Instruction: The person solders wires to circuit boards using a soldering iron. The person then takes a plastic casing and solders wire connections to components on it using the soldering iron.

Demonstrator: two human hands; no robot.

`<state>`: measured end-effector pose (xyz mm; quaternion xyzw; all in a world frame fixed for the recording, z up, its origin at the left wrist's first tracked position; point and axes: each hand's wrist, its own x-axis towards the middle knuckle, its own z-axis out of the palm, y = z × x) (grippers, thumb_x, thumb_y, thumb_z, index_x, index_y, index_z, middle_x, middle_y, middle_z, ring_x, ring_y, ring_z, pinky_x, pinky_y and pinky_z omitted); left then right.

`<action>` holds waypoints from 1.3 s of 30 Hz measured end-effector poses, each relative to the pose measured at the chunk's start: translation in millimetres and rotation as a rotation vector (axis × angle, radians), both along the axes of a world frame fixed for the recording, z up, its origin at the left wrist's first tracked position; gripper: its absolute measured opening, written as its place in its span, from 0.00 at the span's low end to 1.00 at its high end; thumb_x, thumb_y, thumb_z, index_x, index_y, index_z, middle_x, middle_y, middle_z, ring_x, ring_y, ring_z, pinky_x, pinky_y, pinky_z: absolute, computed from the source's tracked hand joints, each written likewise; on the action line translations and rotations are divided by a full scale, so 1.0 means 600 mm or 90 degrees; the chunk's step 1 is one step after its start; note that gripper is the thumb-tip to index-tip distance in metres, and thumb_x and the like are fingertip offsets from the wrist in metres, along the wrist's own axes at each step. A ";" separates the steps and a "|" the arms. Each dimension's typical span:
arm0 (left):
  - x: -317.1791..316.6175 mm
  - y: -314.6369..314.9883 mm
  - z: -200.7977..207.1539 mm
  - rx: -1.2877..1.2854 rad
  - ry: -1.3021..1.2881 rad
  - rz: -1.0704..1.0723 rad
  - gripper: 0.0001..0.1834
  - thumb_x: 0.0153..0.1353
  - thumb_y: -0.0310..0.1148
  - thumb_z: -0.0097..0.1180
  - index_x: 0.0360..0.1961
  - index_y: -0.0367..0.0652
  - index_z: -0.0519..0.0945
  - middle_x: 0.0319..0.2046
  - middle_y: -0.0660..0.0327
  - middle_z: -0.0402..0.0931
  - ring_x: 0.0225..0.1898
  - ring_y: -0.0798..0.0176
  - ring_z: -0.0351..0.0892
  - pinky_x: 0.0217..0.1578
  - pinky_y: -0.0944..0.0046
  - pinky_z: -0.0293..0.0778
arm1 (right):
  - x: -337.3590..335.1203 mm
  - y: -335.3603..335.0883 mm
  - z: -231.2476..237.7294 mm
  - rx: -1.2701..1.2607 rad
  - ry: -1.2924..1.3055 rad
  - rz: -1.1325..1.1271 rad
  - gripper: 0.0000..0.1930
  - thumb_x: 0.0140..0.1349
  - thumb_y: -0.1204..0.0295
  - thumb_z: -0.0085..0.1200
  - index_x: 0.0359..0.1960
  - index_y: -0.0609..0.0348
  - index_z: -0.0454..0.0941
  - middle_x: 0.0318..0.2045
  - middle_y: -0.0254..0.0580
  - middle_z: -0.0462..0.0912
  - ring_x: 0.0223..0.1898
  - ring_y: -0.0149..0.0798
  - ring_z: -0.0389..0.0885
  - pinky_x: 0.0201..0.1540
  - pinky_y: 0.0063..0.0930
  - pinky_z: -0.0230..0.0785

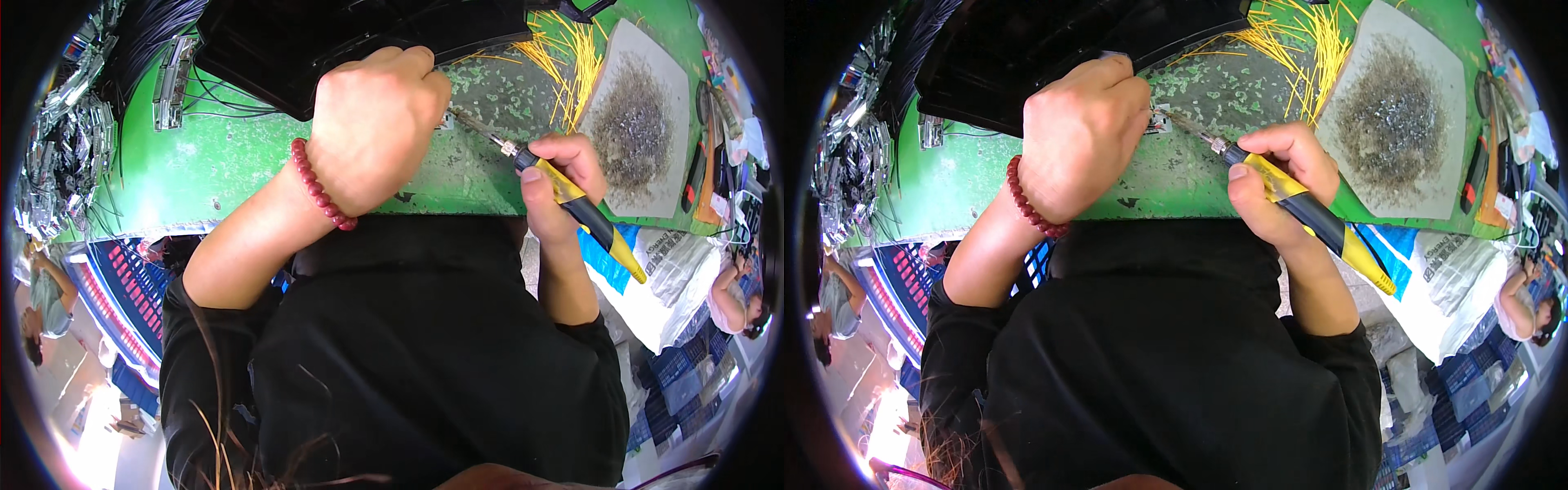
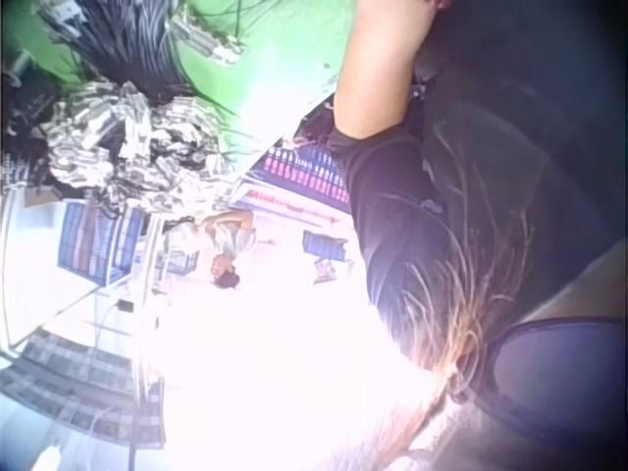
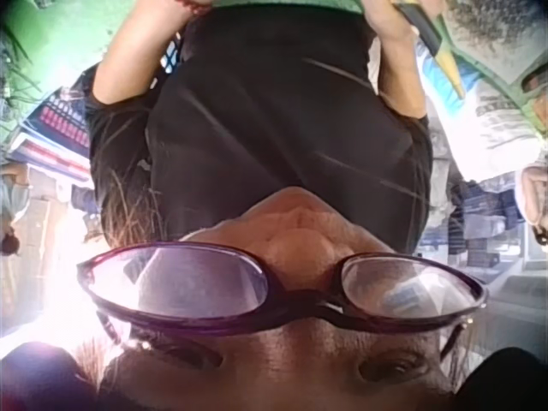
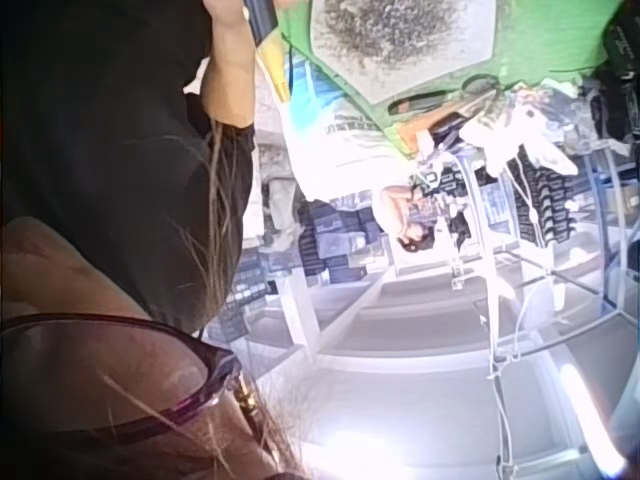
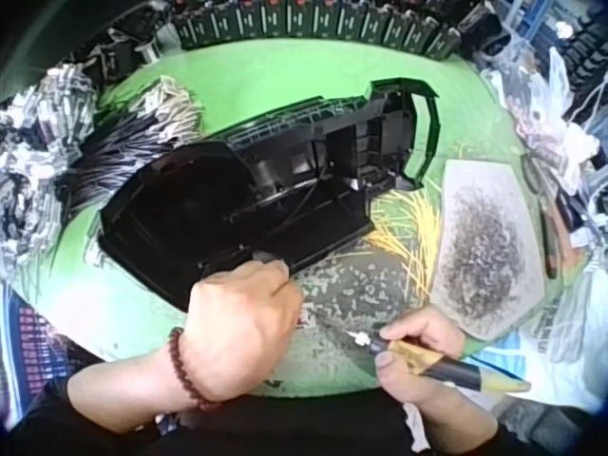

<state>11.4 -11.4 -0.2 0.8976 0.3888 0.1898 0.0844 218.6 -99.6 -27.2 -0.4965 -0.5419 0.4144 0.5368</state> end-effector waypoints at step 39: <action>-0.003 0.003 0.001 -0.058 -0.005 0.002 0.04 0.49 0.26 0.60 0.24 0.42 0.76 0.26 0.61 0.72 0.31 0.55 0.76 0.29 0.59 0.73 | 0.003 0.001 -0.008 0.033 -0.009 -0.032 0.13 0.56 0.72 0.62 0.39 0.63 0.73 0.27 0.30 0.74 0.27 0.20 0.68 0.30 0.15 0.61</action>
